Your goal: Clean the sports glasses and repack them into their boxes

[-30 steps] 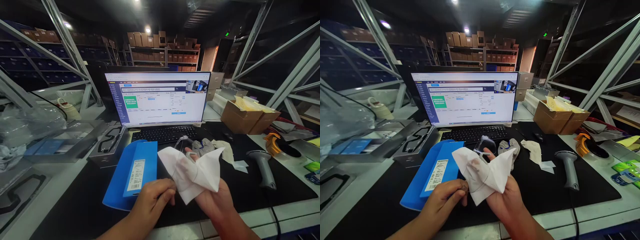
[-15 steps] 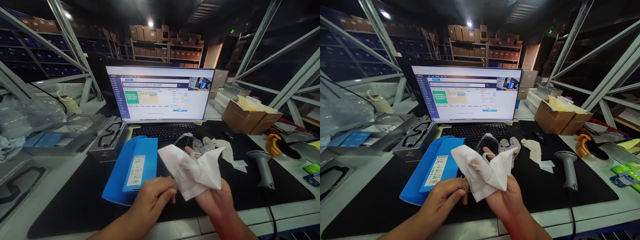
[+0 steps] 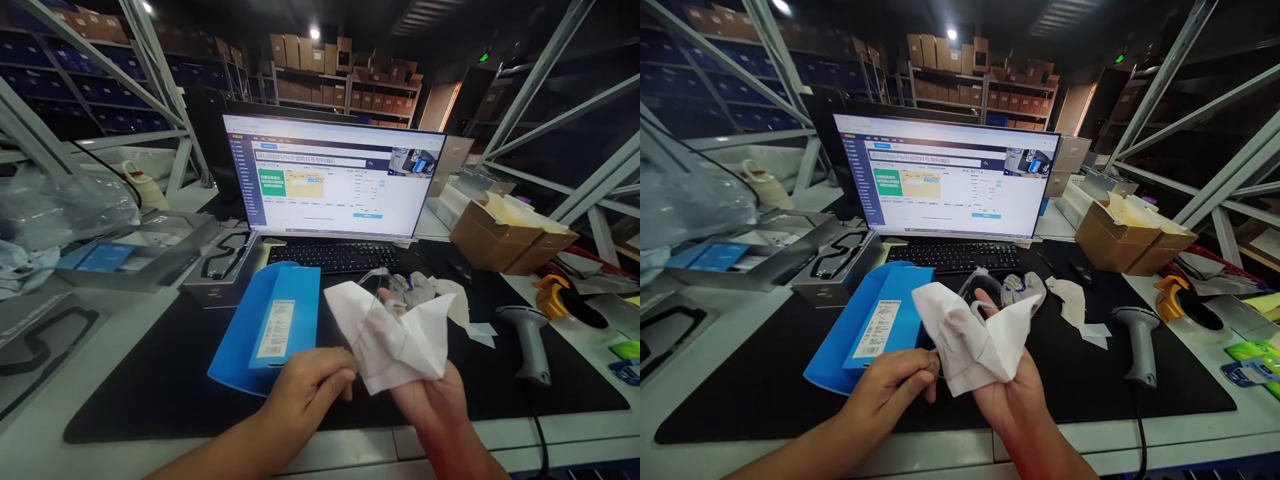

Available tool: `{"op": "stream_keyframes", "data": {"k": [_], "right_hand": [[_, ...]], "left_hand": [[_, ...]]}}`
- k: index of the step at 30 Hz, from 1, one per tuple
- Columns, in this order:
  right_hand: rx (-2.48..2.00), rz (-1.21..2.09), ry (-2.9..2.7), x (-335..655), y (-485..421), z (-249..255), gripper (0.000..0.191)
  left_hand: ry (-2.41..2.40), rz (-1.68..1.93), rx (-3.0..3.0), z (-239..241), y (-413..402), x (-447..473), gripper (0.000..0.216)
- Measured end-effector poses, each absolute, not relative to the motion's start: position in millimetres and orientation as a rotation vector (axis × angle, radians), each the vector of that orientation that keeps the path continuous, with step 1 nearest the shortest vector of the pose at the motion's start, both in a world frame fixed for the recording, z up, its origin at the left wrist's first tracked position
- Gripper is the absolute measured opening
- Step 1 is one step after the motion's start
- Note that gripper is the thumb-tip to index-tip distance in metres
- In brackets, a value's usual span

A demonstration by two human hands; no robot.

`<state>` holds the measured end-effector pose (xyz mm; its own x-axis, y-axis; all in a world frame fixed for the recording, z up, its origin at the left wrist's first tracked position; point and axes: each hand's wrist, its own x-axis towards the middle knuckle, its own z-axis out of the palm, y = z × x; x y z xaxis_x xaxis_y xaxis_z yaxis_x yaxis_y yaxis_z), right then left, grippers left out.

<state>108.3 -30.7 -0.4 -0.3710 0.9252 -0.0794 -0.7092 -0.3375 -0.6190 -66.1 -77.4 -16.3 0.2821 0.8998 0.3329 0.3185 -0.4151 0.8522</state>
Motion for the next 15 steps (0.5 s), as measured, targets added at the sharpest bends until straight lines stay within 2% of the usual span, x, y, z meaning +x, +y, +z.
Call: {"op": "stream_keyframes", "data": {"k": [6,12,15], "right_hand": [[-0.517,1.884,-0.554,109,-26,-1,0.034],[-0.797,1.926,-0.770,142,-30,-17,0.056],[-0.991,1.544,-0.808,166,-29,-27,0.056]], "left_hand": [[1.112,1.133,1.803,-19,-76,-64,0.040],[1.041,1.246,1.590,-17,-74,-68,0.042],[0.987,1.257,1.537,-18,-72,-72,0.041]]}}
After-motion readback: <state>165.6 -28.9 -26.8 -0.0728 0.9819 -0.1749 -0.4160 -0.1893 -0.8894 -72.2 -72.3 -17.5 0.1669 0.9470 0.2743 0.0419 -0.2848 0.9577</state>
